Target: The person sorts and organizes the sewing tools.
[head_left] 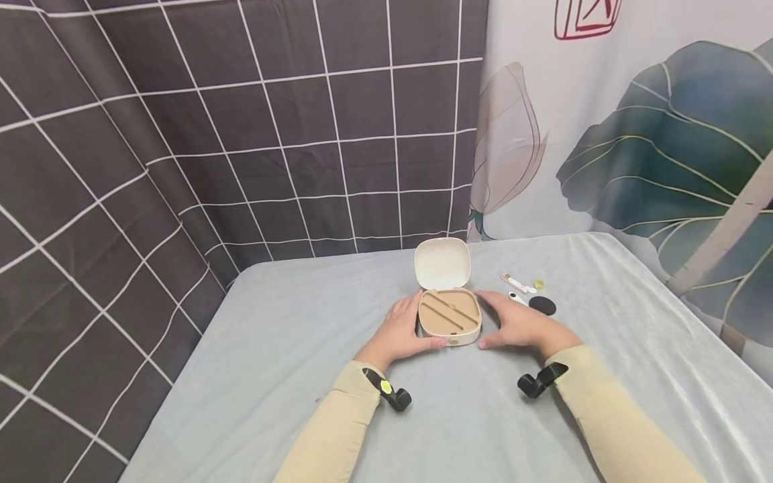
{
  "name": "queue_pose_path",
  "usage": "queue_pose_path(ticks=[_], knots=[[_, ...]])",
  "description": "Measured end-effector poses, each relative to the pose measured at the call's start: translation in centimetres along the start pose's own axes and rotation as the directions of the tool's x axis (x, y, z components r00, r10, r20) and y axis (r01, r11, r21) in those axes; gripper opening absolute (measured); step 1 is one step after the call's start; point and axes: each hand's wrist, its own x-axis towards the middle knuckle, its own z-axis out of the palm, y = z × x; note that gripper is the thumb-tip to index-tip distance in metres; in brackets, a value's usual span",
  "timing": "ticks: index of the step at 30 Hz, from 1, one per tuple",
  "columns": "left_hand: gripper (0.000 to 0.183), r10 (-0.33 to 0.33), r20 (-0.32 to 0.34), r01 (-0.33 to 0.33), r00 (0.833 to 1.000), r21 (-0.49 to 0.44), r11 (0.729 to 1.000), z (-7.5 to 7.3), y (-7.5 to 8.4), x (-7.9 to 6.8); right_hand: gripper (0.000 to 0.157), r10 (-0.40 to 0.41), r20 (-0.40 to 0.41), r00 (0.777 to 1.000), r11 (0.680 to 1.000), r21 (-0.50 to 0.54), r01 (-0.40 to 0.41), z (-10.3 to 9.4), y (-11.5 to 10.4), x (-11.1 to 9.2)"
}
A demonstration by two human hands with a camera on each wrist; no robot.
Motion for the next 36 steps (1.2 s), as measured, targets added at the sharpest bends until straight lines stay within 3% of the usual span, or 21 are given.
queue_pose_path(ticks=[3, 6, 10, 14, 18, 22, 36], knots=[[0.118, -0.001, -0.002, 0.001, 1.000, -0.004, 1.000, 0.0, 0.0, 0.0, 0.099, 0.076, -0.025, 0.997, 0.996, -0.054, -0.077, -1.9, -0.3, -0.4], [0.118, -0.003, 0.003, 0.003, 1.000, -0.005, 1.000, -0.1, 0.1, 0.0, 0.091, 0.165, -0.102, 0.981, 0.978, -0.113, -0.176, -3.5, -0.3, -0.6], [0.118, -0.014, 0.012, 0.014, 1.000, -0.005, 1.000, -0.4, 0.3, -0.1, 0.074, 0.320, -0.143, 0.936, 0.928, -0.153, -0.341, -5.0, -0.3, -0.8], [0.119, -0.046, 0.027, 0.046, 0.999, 0.011, 0.999, -0.5, 0.4, -0.1, 0.048, 0.445, -0.086, 0.892, 0.873, -0.183, -0.453, -5.5, -0.2, -1.2], [0.120, -0.075, 0.042, 0.074, 0.996, 0.031, 0.997, -0.4, 0.4, -0.1, 0.021, 0.476, -0.032, 0.879, 0.856, -0.212, -0.472, -5.3, -0.2, -1.5], [0.121, -0.075, 0.040, 0.074, 0.996, 0.042, 0.996, -0.3, 0.3, 0.0, 0.007, 0.482, -0.013, 0.876, 0.849, -0.243, -0.470, -5.0, -0.2, -1.5], [0.119, -0.094, 0.045, 0.093, 0.995, 0.035, 0.995, -0.2, 0.4, -0.2, 0.003, 0.441, -0.043, 0.897, 0.857, -0.277, -0.435, -4.4, -0.9, -1.1]])
